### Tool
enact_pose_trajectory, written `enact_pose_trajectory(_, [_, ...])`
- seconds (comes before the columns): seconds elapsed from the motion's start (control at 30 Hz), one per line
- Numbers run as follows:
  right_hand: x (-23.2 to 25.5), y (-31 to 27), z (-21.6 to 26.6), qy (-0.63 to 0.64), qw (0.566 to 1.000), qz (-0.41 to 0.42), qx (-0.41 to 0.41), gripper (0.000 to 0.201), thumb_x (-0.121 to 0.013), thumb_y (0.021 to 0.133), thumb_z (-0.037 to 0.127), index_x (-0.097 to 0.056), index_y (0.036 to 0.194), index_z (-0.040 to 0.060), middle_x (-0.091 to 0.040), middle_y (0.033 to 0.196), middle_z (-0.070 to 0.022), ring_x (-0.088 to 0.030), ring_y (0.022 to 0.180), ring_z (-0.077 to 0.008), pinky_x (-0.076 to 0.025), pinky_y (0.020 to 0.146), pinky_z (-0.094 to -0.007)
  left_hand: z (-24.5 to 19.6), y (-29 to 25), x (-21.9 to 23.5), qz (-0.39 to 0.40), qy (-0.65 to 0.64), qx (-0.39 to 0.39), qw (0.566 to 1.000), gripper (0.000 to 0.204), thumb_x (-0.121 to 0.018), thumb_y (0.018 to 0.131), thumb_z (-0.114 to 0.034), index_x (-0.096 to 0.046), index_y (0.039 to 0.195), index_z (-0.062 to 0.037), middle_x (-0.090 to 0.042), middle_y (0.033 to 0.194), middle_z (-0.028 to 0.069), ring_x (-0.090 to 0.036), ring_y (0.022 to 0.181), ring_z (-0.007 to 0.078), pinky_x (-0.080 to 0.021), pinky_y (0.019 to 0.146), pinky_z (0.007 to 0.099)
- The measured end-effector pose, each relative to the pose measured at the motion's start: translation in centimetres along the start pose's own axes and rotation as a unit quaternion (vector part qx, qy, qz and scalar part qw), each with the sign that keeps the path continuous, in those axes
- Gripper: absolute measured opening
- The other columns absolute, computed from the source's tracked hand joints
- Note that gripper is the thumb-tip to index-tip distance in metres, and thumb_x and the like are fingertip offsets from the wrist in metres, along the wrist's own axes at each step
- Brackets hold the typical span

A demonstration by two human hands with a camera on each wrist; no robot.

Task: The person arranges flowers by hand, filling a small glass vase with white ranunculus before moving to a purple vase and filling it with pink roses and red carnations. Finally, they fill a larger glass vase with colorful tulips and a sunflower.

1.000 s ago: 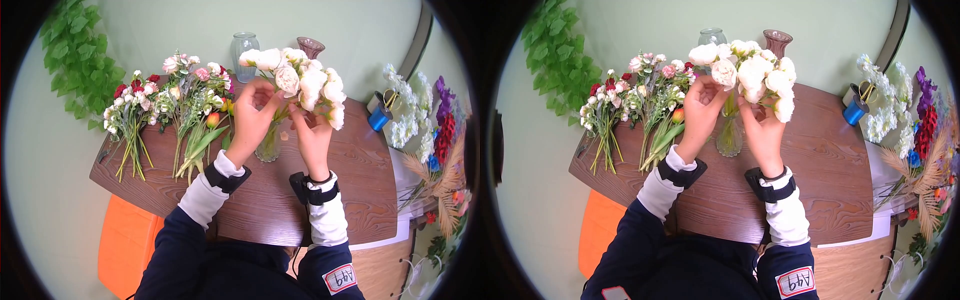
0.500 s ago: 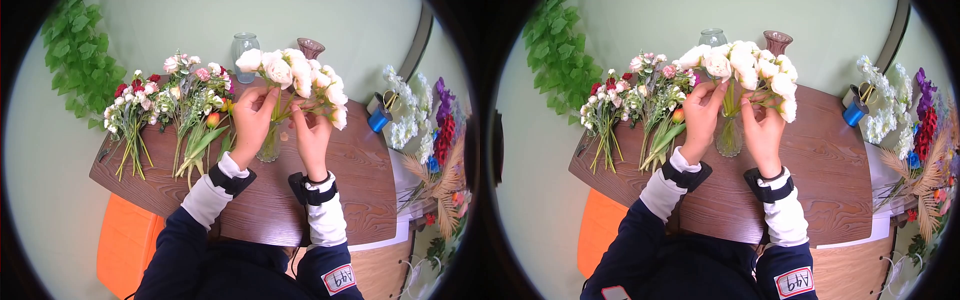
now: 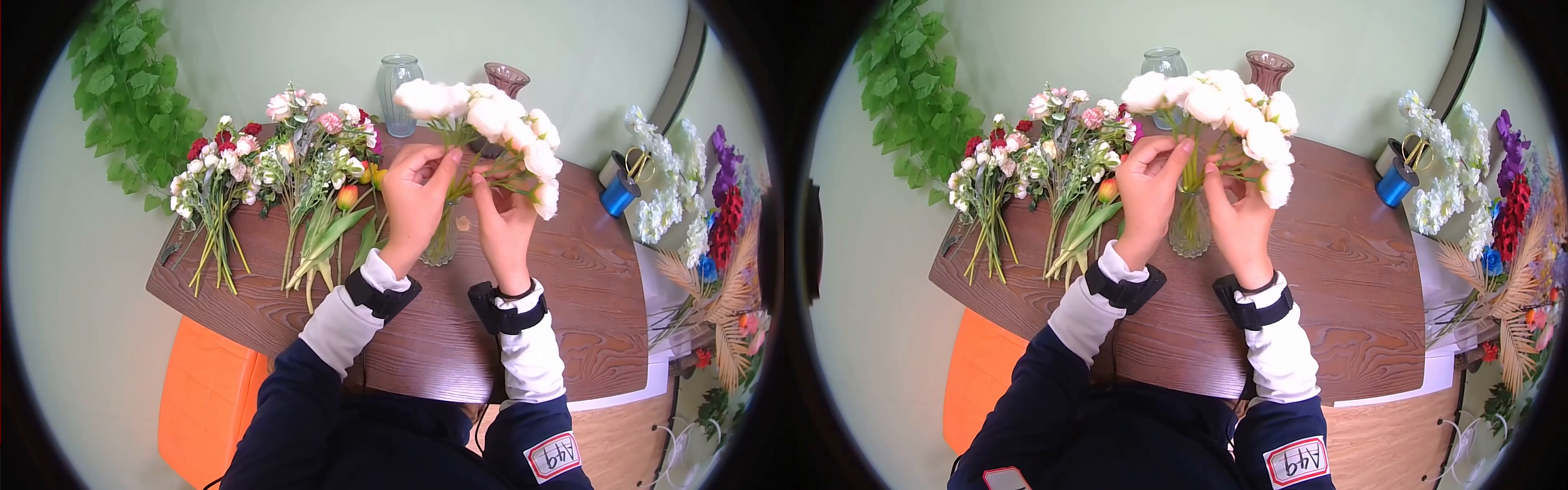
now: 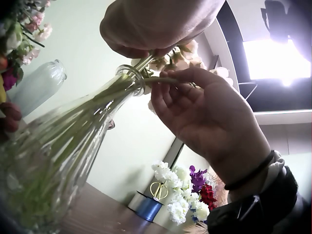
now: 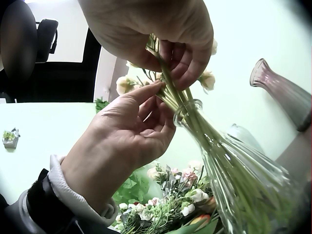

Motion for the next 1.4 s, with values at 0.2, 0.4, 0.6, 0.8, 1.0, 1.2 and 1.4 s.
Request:
enact_pose_trajectory(0.2, [-0.4, 0.4, 1.0, -0.024, 0.998, 0.023, 0.051, 0.022, -0.066, 0.08, 0.001, -0.057, 0.1, -0.0029, -0.062, 0.092, -0.0057, -0.059, 0.078, -0.0095, -0.05, 0.067, -0.023, 0.1, -0.3, -0.9, 0.071, -0.005, 0.031, 0.997, 0.015, -0.062, 0.083, 0.002, -0.06, 0.098, 0.0056, -0.062, 0.094, 0.0082, -0.062, 0.083, 0.0127, -0.05, 0.076, 0.0229])
enact_pose_trajectory(0.4, [0.0, 0.8, 1.4, -0.022, 0.999, 0.022, 0.023, 0.023, -0.067, 0.079, 0.001, -0.057, 0.1, -0.0024, -0.061, 0.092, -0.0056, -0.059, 0.075, -0.0098, -0.05, 0.066, -0.0231, -0.3, -0.3, -0.4, 0.091, 0.024, 0.015, 0.995, 0.019, -0.062, 0.083, 0.002, -0.058, 0.101, 0.0048, -0.061, 0.095, 0.0071, -0.061, 0.084, 0.0109, -0.05, 0.075, 0.0221])
enact_pose_trajectory(0.6, [1.2, 1.5, 1.7, -0.103, 0.99, 0.084, -0.036, 0.022, -0.07, 0.077, 0.003, -0.058, 0.094, -0.003, -0.062, 0.085, -0.0052, -0.058, 0.069, -0.0084, -0.048, 0.06, -0.0216, 0.7, -0.6, 1.3, 0.12, 0.043, 0.054, 0.99, 0.027, -0.066, 0.08, -0.001, -0.057, 0.106, 0.0023, -0.06, 0.095, 0.0065, -0.058, 0.082, 0.0088, -0.049, 0.073, 0.022])
enact_pose_trajectory(0.8, [1.3, 1.3, 0.8, -0.112, 0.987, 0.087, -0.07, 0.019, -0.072, 0.076, 0.006, -0.061, 0.088, -0.0042, -0.064, 0.07, -0.0047, -0.059, 0.06, -0.0073, -0.046, 0.054, -0.0209, 3.0, -2.6, 1.1, 0.223, 0.051, 0.126, 0.965, 0.04, -0.063, 0.082, -0.002, -0.051, 0.119, 0.0029, -0.06, 0.107, 0.0109, -0.058, 0.101, 0.0153, -0.047, 0.087, 0.0281])
enact_pose_trajectory(1.0, [0.3, 0.8, 1.3, -0.079, 0.996, 0.035, -0.038, 0.013, -0.07, 0.078, 0.006, -0.063, 0.084, -0.0043, -0.065, 0.069, -0.0047, -0.062, 0.063, -0.0077, -0.049, 0.056, -0.0212, 3.9, -3.5, 0.9, 0.252, 0.048, 0.171, 0.951, 0.044, -0.062, 0.082, 0.001, -0.048, 0.124, 0.0027, -0.062, 0.106, 0.0122, -0.06, 0.099, 0.0163, -0.047, 0.089, 0.0288])
enact_pose_trajectory(1.2, [0.9, 1.1, 1.5, -0.153, 0.988, 0.017, -0.021, 0.012, -0.069, 0.08, 0.007, -0.063, 0.08, -0.0027, -0.064, 0.068, -0.0034, -0.06, 0.061, -0.0068, -0.047, 0.055, -0.0207, 3.2, -3.9, 0.5, 0.235, 0.081, 0.145, 0.958, 0.036, -0.065, 0.08, -0.001, -0.051, 0.114, 0.0026, -0.063, 0.102, 0.0136, -0.062, 0.095, 0.0186, -0.05, 0.085, 0.0301])
enact_pose_trajectory(1.4, [1.5, 1.6, 2.0, -0.207, 0.977, 0.041, -0.02, 0.013, -0.068, 0.081, 0.008, -0.059, 0.078, -0.0014, -0.062, 0.066, -0.0027, -0.058, 0.059, -0.006, -0.045, 0.054, -0.0203, 2.6, -4.0, 0.0, 0.233, 0.168, 0.102, 0.952, 0.04, -0.069, 0.078, -0.006, -0.049, 0.113, 0.0011, -0.06, 0.104, 0.0142, -0.061, 0.094, 0.0176, -0.051, 0.08, 0.0297])
Point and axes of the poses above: each hand's wrist, its own y-axis towards the middle knuckle, its own x-axis out of the back of the hand, z = x × y, the point moved 9 cm from there along y, towards the middle knuckle
